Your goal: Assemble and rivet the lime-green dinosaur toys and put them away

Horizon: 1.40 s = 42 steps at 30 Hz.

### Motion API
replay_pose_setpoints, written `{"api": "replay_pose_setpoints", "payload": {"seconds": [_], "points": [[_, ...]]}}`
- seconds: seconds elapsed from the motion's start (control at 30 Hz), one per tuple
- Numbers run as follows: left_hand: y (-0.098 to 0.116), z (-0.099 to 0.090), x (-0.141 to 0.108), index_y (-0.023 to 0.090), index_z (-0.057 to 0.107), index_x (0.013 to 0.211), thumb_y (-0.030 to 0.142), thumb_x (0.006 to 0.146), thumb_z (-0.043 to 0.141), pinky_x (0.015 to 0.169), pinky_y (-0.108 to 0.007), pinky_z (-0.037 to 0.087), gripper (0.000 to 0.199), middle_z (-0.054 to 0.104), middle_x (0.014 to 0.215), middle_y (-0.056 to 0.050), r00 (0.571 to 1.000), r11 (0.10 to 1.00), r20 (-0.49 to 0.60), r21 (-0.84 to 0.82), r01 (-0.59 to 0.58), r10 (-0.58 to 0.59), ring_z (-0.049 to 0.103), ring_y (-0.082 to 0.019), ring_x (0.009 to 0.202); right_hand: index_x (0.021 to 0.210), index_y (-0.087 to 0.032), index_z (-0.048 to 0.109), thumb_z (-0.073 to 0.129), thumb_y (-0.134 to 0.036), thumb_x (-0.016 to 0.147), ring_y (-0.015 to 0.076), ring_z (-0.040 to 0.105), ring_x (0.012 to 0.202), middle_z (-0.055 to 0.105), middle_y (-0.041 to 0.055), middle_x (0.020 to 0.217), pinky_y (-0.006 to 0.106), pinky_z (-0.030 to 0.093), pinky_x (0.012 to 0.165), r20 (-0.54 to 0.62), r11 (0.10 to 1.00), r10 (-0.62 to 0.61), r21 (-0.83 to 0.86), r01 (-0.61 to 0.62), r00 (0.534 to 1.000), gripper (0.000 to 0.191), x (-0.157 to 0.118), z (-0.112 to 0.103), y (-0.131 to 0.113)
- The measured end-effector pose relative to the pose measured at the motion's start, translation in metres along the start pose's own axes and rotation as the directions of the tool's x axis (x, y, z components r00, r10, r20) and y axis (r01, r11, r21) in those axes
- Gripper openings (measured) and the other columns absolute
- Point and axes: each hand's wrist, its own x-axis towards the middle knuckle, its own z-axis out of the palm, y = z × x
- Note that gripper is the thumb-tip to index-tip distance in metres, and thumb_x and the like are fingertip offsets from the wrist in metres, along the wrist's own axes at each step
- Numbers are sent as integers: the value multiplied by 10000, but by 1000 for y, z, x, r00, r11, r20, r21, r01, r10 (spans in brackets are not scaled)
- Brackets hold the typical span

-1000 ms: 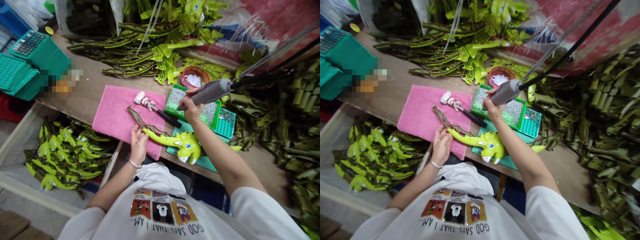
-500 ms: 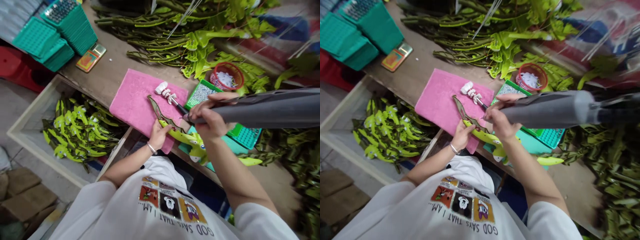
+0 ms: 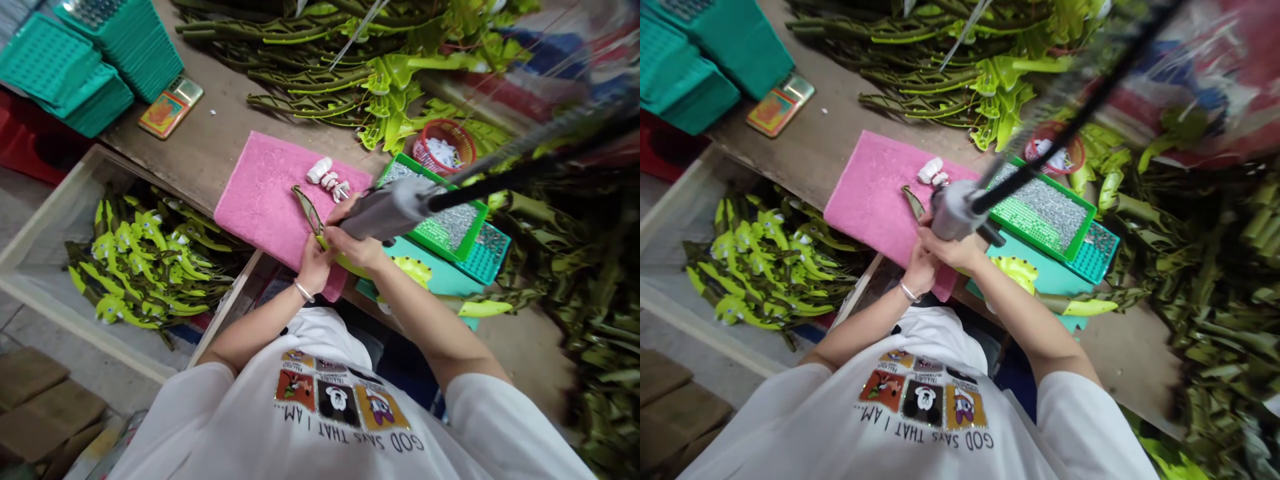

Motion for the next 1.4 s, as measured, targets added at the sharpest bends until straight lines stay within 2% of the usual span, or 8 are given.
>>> {"api": "replay_pose_setpoints", "payload": {"seconds": [0.2, 0.33, 0.43, 0.6, 0.77, 0.9, 1.03, 1.4], "points": [[10, 8, -1, 239, 529, 825, 471, 535, 911, 735, -324, 548, 533, 689, 881, -31, 998, 998, 17, 19, -66, 66, 657, -196, 833, 691, -252, 538, 781, -534, 659, 136, 544, 579, 554, -41, 582, 318, 538, 620, 221, 985, -132, -75, 152, 966, 374, 8, 2, -9], [16, 4, 0, 230, 491, 864, 338, 554, 911, 712, -271, 565, 534, 640, 794, 63, 999, 997, 18, 63, 34, -35, 639, -104, 687, 951, -284, 553, 659, -649, 744, 132, 476, 432, 487, -79, 531, 312, 458, 456, -169, 970, -206, 95, 224, 964, 433, -1, -31, -26], [29, -7, 8, 230, 481, 908, 312, 588, 893, 777, -283, 578, 528, 647, 860, 63, 999, 992, 24, 126, 23, -26, 644, -82, 695, 961, -304, 531, 654, -662, 722, 136, 455, 400, 426, -86, 517, 318, 441, 438, -513, 948, -262, 22, 318, 817, 448, -14, -79, -44], [57, -24, 21, 242, 501, 966, 420, 633, 869, 963, -373, 547, 528, 642, 1022, -4, 994, 926, 41, 360, -110, 102, 666, -144, 897, 867, -303, 544, 717, -538, 703, 131, 437, 393, 398, -85, 500, 307, 418, 433, -671, 923, -326, -74, 377, 666, 335, -35, -145, -43], [52, -1, -13, 168, 326, 1481, 462, 768, 757, 1244, -523, 164, 883, 249, 1589, -219, 828, 266, 253, 865, -425, 501, 166, -345, 1529, 754, -269, 508, 711, -578, 705, 123, 468, 409, 430, -75, 520, 297, 430, 442, -707, 949, -285, -112, 296, 647, 373, -31, -163, 0], [24, 40, -42, 161, 199, 1573, 538, 730, 771, 1213, -637, 70, 1086, 137, 1648, -241, 714, -138, 694, 719, -682, 89, 48, -417, 1541, 688, -257, 459, 700, -617, 670, 124, 501, 434, 456, -70, 538, 291, 439, 456, -733, 971, -224, -109, 215, 642, 434, -18, -167, 24], [3, 65, -42, 117, 257, 1564, 529, 619, 858, 1173, -701, 53, 1193, 195, 1626, -279, 745, -326, 645, 677, -660, -169, 111, -492, 1510, 708, -251, 466, 716, -575, 652, 113, 502, 432, 470, -77, 535, 275, 435, 462, -730, 972, -184, -37, 231, 658, 413, -10, -163, 29], [-2, 74, -39, 169, 379, 1532, 429, 720, 752, 1168, -642, 175, 931, 385, 1568, -194, 811, -377, 561, 724, -577, -165, 313, -456, 1430, 830, -259, 532, 707, -605, 651, 124, 488, 419, 476, -84, 508, 291, 434, 469, -666, 983, -150, -19, 184, 730, 427, -3, -151, 34]]}}
